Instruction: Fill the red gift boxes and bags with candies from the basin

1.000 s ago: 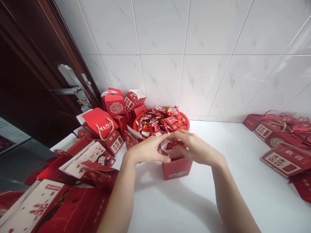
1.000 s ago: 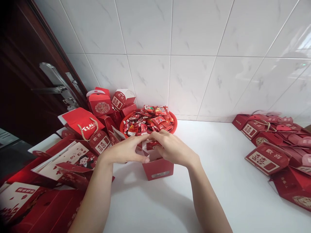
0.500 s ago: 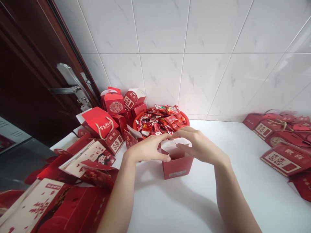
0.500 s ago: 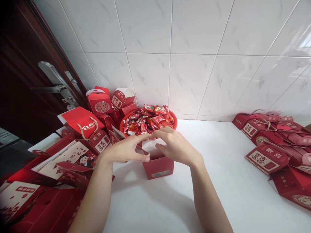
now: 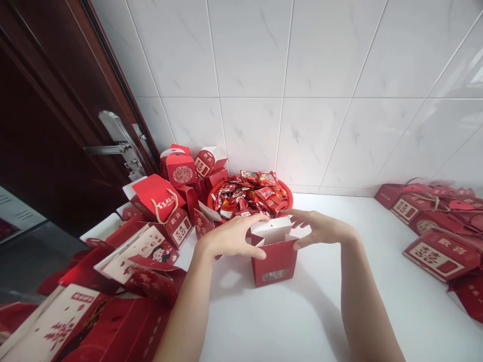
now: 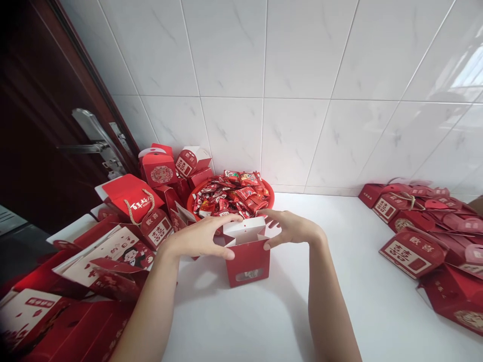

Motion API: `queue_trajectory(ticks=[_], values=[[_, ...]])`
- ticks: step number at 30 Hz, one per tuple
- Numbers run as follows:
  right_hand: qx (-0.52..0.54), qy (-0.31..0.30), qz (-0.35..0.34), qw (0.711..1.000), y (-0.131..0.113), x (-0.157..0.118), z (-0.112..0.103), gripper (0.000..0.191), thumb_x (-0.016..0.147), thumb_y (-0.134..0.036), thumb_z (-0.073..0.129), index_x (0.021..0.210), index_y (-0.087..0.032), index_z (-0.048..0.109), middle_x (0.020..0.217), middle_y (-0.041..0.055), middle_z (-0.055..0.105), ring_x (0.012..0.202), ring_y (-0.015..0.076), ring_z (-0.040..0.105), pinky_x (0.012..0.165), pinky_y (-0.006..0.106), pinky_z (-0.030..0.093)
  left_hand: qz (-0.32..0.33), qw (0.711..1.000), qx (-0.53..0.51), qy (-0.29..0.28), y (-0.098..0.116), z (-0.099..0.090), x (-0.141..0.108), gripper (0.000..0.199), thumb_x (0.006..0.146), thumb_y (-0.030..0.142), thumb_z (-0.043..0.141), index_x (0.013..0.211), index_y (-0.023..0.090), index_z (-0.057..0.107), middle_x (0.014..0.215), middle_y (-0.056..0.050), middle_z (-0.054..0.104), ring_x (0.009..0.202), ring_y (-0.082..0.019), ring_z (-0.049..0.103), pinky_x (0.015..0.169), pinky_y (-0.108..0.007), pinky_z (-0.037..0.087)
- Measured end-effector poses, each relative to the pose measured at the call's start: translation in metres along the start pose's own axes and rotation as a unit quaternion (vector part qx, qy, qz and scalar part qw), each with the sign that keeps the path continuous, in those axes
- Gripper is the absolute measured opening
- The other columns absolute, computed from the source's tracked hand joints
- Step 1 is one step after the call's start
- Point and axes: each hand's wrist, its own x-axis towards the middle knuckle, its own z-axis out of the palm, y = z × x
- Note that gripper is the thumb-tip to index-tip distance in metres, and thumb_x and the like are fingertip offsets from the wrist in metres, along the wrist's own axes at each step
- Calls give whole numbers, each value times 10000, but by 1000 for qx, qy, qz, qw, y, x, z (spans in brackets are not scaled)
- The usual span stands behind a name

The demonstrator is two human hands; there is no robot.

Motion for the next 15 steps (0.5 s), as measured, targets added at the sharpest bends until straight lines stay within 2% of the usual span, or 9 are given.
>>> queue_trajectory(ticks=[2, 4, 7, 9, 11, 13, 15], values=[[35, 4, -20, 999, 3, 7, 2, 610, 789, -409, 780, 1344, -228, 602, 1115, 86, 720, 1019, 234, 683, 931, 394, 545, -1, 1000, 13, 18, -1, 1, 2, 698, 716, 364, 741, 1387, 321, 556, 1227, -43, 689, 1115, -303, 624, 852, -326, 497], [74, 10, -40, 996, 3, 14, 4, 467, 828, -389, 736, 1242, -191, 653, 956, 50, 729, 910, 209, 688, 909, 387, 548, -1, 999, 11, 31, -3, 1, 5, 699, 751, 309, 684, 1429, 309, 515, 1089, -32, 720, 997, -272, 655, 827, -325, 496], [110, 30, -54, 992, 2, 21, 6, 339, 850, -415, 705, 1066, -153, 702, 814, 29, 699, 801, 198, 669, 819, 368, 556, 13, 998, -24, 53, -8, 2, 10, 688, 765, 288, 669, 1437, 268, 521, 1079, -41, 735, 973, -255, 673, 859, -334, 505], [123, 51, -61, 989, 2, 23, 6, 299, 864, -429, 690, 964, -148, 714, 839, 50, 709, 806, 204, 665, 808, 370, 545, 28, 996, -51, 71, -11, 2, 12, 540, 789, 296, 653, 1325, 237, 624, 1090, -49, 744, 976, -247, 684, 857, -327, 519], [141, 80, -68, 985, 1, 23, 6, 293, 870, -436, 690, 933, -151, 721, 894, 68, 725, 825, 206, 665, 831, 378, 535, 39, 991, -80, 101, -13, 1, 14, 418, 822, 322, 636, 1222, 211, 684, 1016, -48, 755, 907, -231, 694, 819, -318, 535], [176, 118, -71, 975, 0, 22, 6, 301, 858, -451, 714, 929, -159, 724, 927, 72, 731, 832, 206, 667, 831, 377, 533, 53, 981, -115, 150, -14, 1, 14, 369, 847, 353, 632, 1172, 191, 698, 968, -51, 752, 876, -219, 692, 800, -310, 544], [229, 159, -79, 957, -3, 22, 8, 308, 835, -465, 750, 904, -167, 717, 924, 69, 730, 838, 206, 672, 809, 365, 537, 72, 965, -147, 206, -14, 1, 14, 347, 862, 383, 632, 1138, 182, 699, 1010, -65, 746, 923, -220, 687, 812, -304, 549]])
